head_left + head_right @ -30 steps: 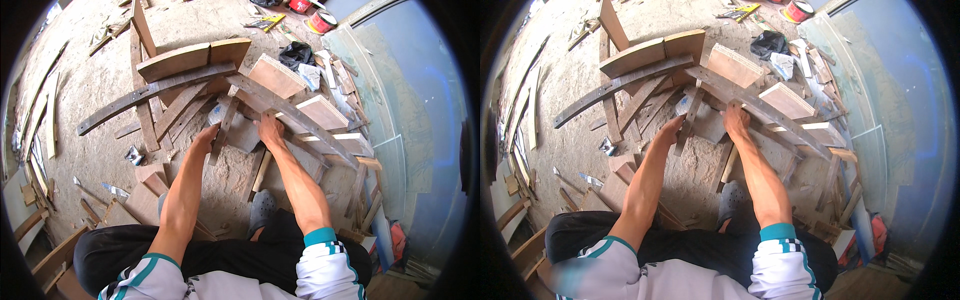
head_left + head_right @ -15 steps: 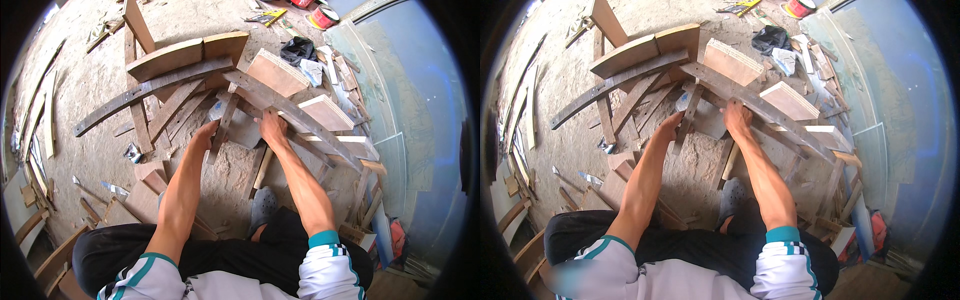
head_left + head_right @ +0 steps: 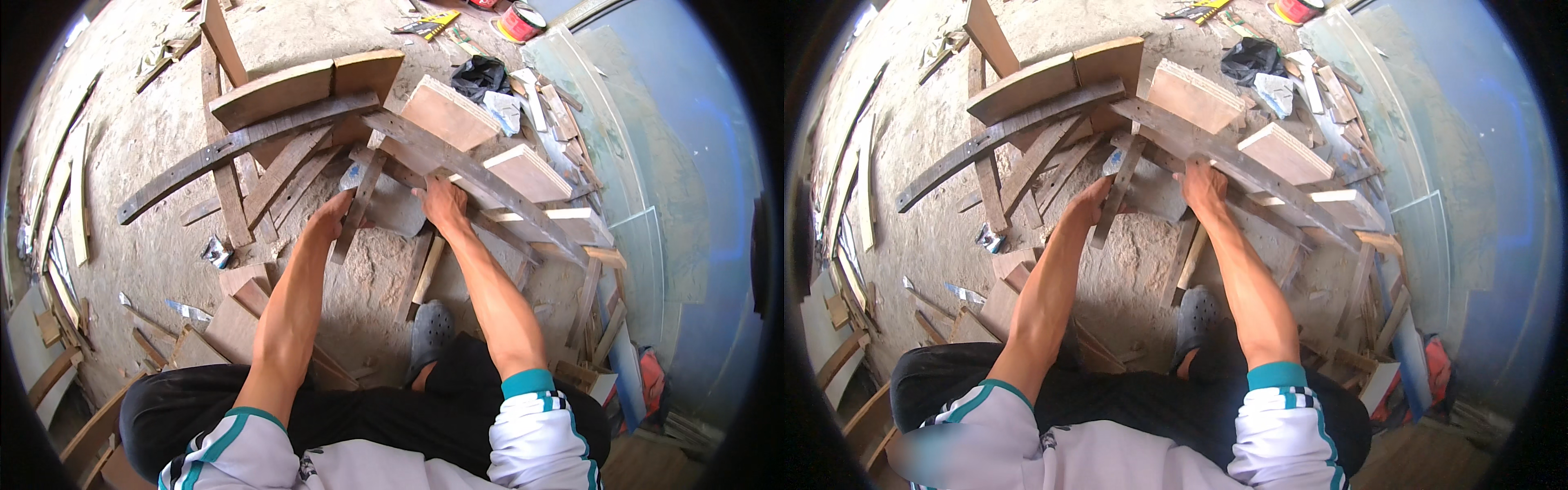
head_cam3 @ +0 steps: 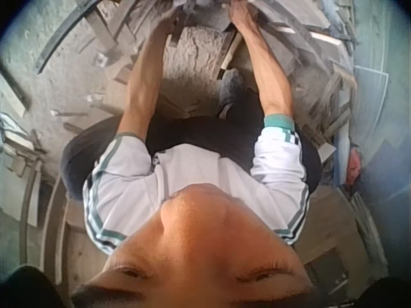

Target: The person sits on the floor and uses a hammer to repeatedly strike a small piece of wood placed on a larger wooden structure. The person adjusts the wood's position and continues hammering throughout the clip.

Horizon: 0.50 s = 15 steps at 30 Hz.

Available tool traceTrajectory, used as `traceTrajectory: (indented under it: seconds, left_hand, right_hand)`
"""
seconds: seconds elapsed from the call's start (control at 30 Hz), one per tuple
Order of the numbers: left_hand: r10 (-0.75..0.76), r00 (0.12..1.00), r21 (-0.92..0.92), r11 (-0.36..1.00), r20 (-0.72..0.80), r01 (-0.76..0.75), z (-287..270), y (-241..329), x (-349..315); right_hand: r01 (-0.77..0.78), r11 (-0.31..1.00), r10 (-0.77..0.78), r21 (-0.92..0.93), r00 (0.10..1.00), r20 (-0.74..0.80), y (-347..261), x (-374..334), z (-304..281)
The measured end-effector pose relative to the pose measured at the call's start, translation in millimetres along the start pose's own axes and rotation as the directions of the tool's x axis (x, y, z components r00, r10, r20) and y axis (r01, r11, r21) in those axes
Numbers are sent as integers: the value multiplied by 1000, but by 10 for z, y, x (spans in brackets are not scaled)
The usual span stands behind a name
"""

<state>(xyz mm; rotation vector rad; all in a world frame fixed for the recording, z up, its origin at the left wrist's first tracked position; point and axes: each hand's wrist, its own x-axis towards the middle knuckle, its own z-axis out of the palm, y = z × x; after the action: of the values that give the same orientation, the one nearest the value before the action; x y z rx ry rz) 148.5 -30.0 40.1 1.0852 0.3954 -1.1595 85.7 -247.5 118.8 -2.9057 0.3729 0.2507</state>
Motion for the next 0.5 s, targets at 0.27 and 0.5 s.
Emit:
traceTrajectory:
  seconds: [0.27, 0.5]
  left_hand:
    - [10, 993, 0, 1000, -116, -10, 7, -74, -34]
    - [336, 813, 378, 913, -476, -156, -76, -223, 208]
  right_hand:
    - [-44, 998, 43, 36, 999, 34, -35, 0, -28]
    - [-109, 994, 110, -8, 993, 54, -85, -38, -21]
